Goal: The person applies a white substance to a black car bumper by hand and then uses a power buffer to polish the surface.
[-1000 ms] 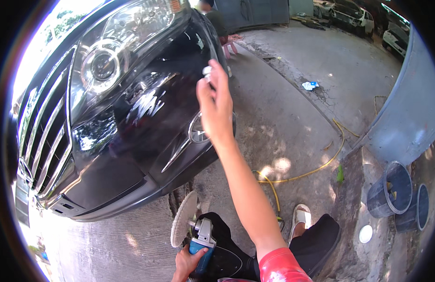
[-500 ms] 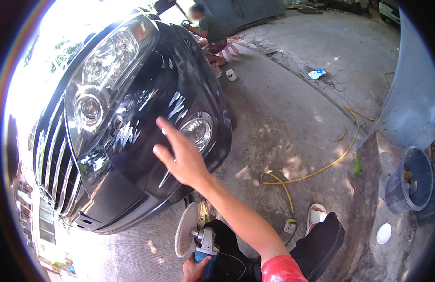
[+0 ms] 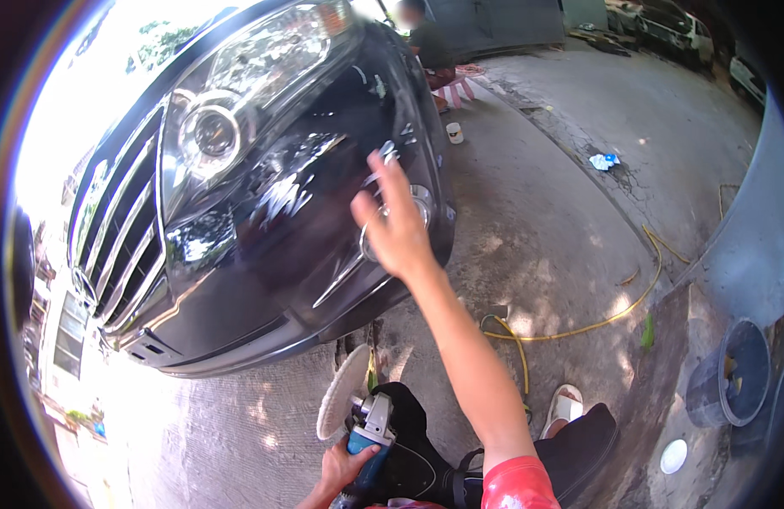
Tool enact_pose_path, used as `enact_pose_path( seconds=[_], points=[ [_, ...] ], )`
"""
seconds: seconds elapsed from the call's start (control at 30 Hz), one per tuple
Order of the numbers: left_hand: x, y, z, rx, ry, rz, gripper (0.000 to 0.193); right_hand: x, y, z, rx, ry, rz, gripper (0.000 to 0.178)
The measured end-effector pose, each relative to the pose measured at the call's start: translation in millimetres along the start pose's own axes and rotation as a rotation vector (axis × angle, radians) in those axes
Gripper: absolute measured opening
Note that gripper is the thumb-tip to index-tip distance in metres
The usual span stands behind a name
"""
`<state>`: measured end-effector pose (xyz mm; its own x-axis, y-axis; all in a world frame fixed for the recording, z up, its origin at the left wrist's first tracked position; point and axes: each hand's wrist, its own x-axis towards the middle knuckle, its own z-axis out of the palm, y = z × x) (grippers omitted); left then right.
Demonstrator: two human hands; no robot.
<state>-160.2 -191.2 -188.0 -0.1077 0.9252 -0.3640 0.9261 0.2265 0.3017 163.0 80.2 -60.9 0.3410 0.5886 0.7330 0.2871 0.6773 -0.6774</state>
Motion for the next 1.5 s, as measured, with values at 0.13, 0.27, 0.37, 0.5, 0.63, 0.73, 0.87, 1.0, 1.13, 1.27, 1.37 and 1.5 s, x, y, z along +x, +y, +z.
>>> enact_pose_path(
  seconds=[0.13,0.27,0.37,0.5,0.63,0.73,0.87,1.0,1.13,1.27,1.37,1.5],
  points=[
    [-10,1,-7,0.069,-0.024,-0.071,0.100,-50,-71,31,0.462,-0.106,0.204,0.065],
    [-16,4,-9,0.052,0.034,-0.026,0.098,-81,-73,70,-0.078,-0.131,0.001,0.071],
    [-17,-8,-8,0.004,0.068,-0.013,0.096,-121,-106,91,0.211,-0.345,0.055,0.075],
    [-16,-22,-7,-0.102,0.066,-0.011,0.094,-117,-104,104,0.098,-0.094,0.042,0.074],
    [-17,-22,-20,-0.094,-0.043,-0.060,0.099,-135,-126,121,-0.020,-0.459,-0.002,0.092],
    [-19,-19,-32,-0.061,-0.095,-0.041,0.108,-136,-166,133,0.129,-0.568,-0.163,0.080],
    [-16,-35,-15,-0.099,0.013,0.035,0.113,-76,-190,159,-0.299,-0.390,-0.328,0.081],
    [-16,-28,-29,-0.065,-0.082,-0.057,0.114,-104,-208,190,-0.248,-0.646,-0.380,0.087],
    [-12,-31,-30,-0.074,-0.079,-0.065,0.113,-121,-210,200,-0.406,-0.495,-0.403,0.087],
    [-9,-36,-27,-0.103,0.023,0.013,0.110,-156,-169,195,-0.549,-0.746,-0.387,0.096],
    [-11,-41,-24,-0.130,0.092,0.033,0.109,-174,-174,183,-0.527,-0.707,-0.297,0.090],
    [-6,-39,-20,-0.070,0.039,0.045,0.110,-166,-139,176,-0.697,-0.647,-0.290,0.100]
  ],
)
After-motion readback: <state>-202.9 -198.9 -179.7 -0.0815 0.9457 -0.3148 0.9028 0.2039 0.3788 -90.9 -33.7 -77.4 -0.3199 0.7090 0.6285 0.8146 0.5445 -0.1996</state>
